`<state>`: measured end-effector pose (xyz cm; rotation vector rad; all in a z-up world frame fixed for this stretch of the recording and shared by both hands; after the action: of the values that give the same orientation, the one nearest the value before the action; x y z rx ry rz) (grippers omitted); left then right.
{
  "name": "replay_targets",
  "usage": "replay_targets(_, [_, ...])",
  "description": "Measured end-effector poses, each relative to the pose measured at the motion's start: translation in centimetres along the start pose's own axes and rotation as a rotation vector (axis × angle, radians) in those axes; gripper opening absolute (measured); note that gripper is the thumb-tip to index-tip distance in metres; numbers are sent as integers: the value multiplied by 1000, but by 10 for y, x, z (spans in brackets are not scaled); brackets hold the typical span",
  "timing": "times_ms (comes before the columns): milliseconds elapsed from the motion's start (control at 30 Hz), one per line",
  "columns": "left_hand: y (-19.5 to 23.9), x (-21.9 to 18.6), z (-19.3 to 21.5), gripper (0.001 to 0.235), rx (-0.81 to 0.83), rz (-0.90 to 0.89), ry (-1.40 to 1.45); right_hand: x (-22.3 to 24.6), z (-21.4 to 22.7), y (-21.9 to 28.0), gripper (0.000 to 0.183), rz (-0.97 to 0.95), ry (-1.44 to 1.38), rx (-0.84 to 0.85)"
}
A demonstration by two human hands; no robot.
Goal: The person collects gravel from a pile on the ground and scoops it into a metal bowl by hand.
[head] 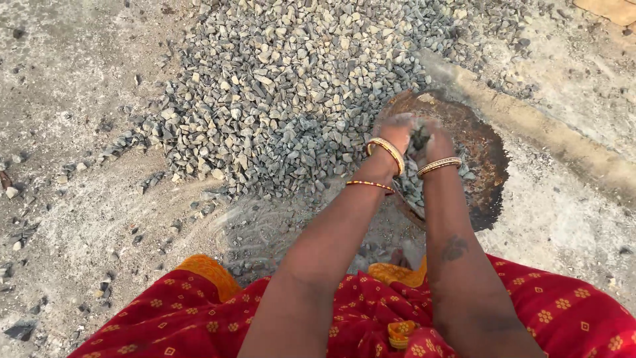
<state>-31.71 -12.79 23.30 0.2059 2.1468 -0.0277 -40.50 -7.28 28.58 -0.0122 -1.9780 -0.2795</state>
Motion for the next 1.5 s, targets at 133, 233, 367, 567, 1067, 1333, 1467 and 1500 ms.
replay_targets(133, [-25, 31, -80, 33, 238, -250, -554, 49, 53, 12, 30, 2, 155, -198])
replay_targets(233, [25, -23, -85, 35, 141, 126, 48, 65, 62, 34, 28, -25, 297, -411])
replay_targets(367, [40, -51, 16, 38, 12, 3, -317, 52, 29, 33, 23, 1, 292, -442])
replay_targets(567, [95, 40, 370, 36, -216, -162, -1017, -95, -31, -6, 25, -202, 419, 31])
replay_targets(1067, [158, -13, 434, 96, -894, 407, -994, -311, -43, -4, 73, -513, 1305, 41])
replay_targets(1333, [146, 27, 389, 96, -1052, 601, -626, -358, -95, -9, 87, -495, 1541, 42])
replay_targets(1467, [141, 125, 399, 89, -971, 228, -232, -379, -85, 1, 78, -384, 1114, -105])
replay_targets(1500, [141, 126, 384, 83, -925, 140, -5, -398, -72, -1, 72, -432, 940, -66])
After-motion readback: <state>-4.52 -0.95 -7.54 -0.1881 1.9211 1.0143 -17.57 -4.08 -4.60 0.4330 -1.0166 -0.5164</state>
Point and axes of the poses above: each hand's wrist, its own y-axis away from the middle knuckle, its own z-axis out of the back of the hand, x = y × z, the point moved 4 cm from there along -y, towards the middle knuckle, and after that the axes turned 9 degrees about y, right-handed, at the moved point
